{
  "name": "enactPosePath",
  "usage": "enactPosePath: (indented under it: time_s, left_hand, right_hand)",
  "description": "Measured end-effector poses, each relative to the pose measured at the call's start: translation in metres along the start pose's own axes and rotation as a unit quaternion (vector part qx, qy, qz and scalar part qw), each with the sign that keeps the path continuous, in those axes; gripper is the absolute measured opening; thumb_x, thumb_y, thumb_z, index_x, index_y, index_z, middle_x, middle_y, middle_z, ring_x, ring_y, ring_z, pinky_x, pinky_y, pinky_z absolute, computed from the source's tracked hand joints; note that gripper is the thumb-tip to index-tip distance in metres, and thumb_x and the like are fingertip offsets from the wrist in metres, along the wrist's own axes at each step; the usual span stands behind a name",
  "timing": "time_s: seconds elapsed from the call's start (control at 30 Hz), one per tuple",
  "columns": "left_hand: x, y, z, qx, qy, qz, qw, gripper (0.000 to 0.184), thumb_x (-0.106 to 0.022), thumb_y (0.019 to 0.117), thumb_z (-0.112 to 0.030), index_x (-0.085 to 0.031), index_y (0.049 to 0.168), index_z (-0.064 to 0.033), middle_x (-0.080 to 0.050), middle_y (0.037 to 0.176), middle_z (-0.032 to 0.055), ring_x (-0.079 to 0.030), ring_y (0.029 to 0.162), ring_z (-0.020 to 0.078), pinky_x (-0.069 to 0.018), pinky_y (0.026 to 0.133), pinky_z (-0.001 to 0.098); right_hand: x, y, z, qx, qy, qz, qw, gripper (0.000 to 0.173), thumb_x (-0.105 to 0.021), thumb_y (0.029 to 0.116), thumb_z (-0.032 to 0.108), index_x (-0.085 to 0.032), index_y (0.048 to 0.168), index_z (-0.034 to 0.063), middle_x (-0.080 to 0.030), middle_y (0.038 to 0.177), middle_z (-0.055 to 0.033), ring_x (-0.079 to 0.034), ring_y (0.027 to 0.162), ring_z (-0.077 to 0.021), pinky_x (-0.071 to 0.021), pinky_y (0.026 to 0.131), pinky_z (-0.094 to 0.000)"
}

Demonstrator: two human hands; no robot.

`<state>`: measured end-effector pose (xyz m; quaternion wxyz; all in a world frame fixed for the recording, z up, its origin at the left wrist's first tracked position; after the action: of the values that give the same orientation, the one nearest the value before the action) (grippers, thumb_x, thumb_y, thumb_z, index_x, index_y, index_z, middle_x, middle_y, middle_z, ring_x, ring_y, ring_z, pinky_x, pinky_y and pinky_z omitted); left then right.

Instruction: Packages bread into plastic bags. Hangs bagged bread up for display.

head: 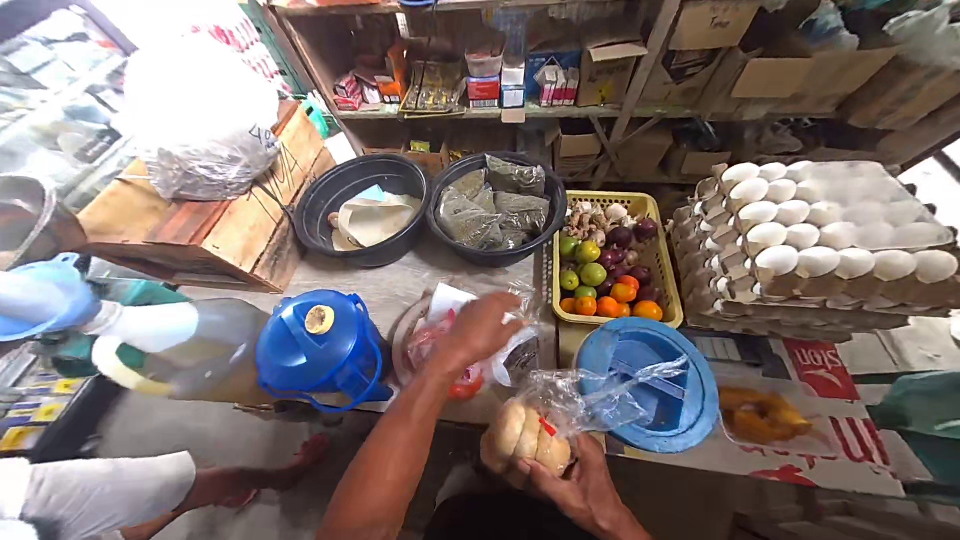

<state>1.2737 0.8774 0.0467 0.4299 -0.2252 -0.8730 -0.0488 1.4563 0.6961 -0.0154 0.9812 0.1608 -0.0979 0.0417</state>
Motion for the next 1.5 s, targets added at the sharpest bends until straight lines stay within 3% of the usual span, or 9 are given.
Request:
enactPosePath:
  time_s: [0.13,0.27,0.4,0.57,0.7,0.9,1.07,1.23,1.5]
  left_hand:
    - [-0.069,0.025,0.005,-0.068,0.161,0.166,0.971,0.049,-0.066,0.0978,-0.033,-0.062,0.136,-0.0032,-0.055,0.147,0.0192,-0.041,0.145,0.0413,-0.0304,0.116,0.0641]
    - [-0.076,0.022,0.020,-0.096,0.241,0.243,0.935,0.031,-0.061,0.0978,-0.012,-0.065,0.122,0.0069,-0.059,0.137,0.0247,-0.037,0.146,0.0452,-0.0204,0.119,0.0664]
    - [-0.058,0.014,0.024,-0.086,0.201,0.276,0.936,0.035,-0.064,0.0967,-0.025,-0.068,0.116,0.0047,-0.064,0.131,0.0235,-0.043,0.142,0.0426,-0.0227,0.120,0.0625]
    - [-0.046,0.070,0.008,0.001,0.132,0.175,0.976,0.040,-0.058,0.1035,-0.029,-0.064,0.125,0.0043,-0.066,0.121,0.0260,-0.065,0.112,0.0433,-0.0501,0.094,0.0624]
    - [-0.070,0.110,0.013,0.085,0.217,0.182,0.955,0.056,-0.069,0.0963,-0.036,-0.058,0.131,0.0058,-0.062,0.127,0.0293,-0.062,0.114,0.0466,-0.0501,0.092,0.0635]
    - [-0.073,0.119,0.032,0.076,0.092,0.143,0.983,0.026,-0.056,0.1014,-0.015,-0.068,0.115,0.0030,-0.069,0.113,0.0274,-0.065,0.110,0.0462,-0.0495,0.091,0.0667]
    - [-0.008,0.092,0.019,0.015,-0.025,0.020,0.999,0.022,-0.058,0.1017,-0.014,-0.069,0.106,0.0050,-0.069,0.095,0.0218,-0.068,0.090,0.0354,-0.0537,0.085,0.0574]
    - [0.046,0.010,0.002,-0.026,-0.185,-0.114,0.976,0.014,-0.060,0.1012,-0.009,-0.065,0.114,-0.0049,-0.070,0.092,0.0045,-0.067,0.076,0.0085,-0.0578,0.072,0.0275]
    - [0.026,-0.076,0.029,-0.068,-0.320,-0.306,0.894,0.022,-0.047,0.1013,-0.005,-0.065,0.112,-0.0072,-0.070,0.095,-0.0042,-0.067,0.084,0.0045,-0.0588,0.078,0.0262]
  right_hand:
    - [-0.005,-0.010,-0.005,-0.009,-0.022,-0.020,1.000,0.054,-0.084,0.0832,0.037,-0.068,0.112,-0.0054,-0.075,0.104,-0.0095,-0.071,0.100,-0.0036,-0.0589,0.092,-0.0233]
    - [-0.006,-0.009,-0.008,-0.008,-0.036,-0.032,0.999,0.054,-0.084,0.0841,0.035,-0.066,0.117,-0.0044,-0.075,0.109,-0.0086,-0.070,0.105,-0.0028,-0.0576,0.096,-0.0227]
    - [-0.012,-0.012,-0.018,-0.051,-0.100,-0.077,0.991,0.055,-0.082,0.0815,0.038,-0.069,0.110,-0.0076,-0.076,0.102,-0.0126,-0.071,0.098,-0.0043,-0.0575,0.092,-0.0216]
    - [-0.019,-0.011,-0.032,-0.101,-0.124,-0.074,0.984,0.063,-0.081,0.0816,0.041,-0.067,0.116,-0.0098,-0.075,0.104,-0.0164,-0.073,0.099,-0.0116,-0.0585,0.092,-0.0278]
    - [-0.020,-0.009,-0.032,-0.120,-0.125,-0.050,0.983,0.062,-0.081,0.0814,0.042,-0.068,0.116,-0.0084,-0.075,0.102,-0.0162,-0.074,0.095,-0.0137,-0.0600,0.089,-0.0310]
    - [-0.012,-0.011,-0.033,-0.119,-0.132,-0.035,0.983,0.060,-0.080,0.0827,0.045,-0.070,0.113,-0.0064,-0.076,0.100,-0.0143,-0.074,0.095,-0.0132,-0.0603,0.089,-0.0320]
    - [-0.006,-0.005,-0.023,-0.053,-0.111,-0.033,0.992,0.060,-0.080,0.0841,0.044,-0.068,0.117,-0.0058,-0.075,0.106,-0.0142,-0.072,0.102,-0.0093,-0.0578,0.095,-0.0279]
    - [-0.015,0.016,-0.013,0.000,-0.119,-0.045,0.992,0.064,-0.078,0.0877,0.045,-0.063,0.123,-0.0064,-0.073,0.112,-0.0156,-0.071,0.105,-0.0132,-0.0581,0.097,-0.0314]
    - [-0.011,0.044,-0.015,-0.093,-0.162,0.099,0.977,0.067,-0.075,0.0874,0.044,-0.061,0.129,-0.0070,-0.067,0.120,-0.0244,-0.068,0.109,-0.0309,-0.0561,0.096,-0.0449]
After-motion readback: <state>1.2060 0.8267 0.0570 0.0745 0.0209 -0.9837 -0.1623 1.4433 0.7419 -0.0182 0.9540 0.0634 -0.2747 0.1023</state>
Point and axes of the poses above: each hand's wrist, its own y-axis towards the middle knuckle, its own x-axis out of the back of the hand, z = x × y, the point moved 1 cm from there along y, towards the middle knuckle
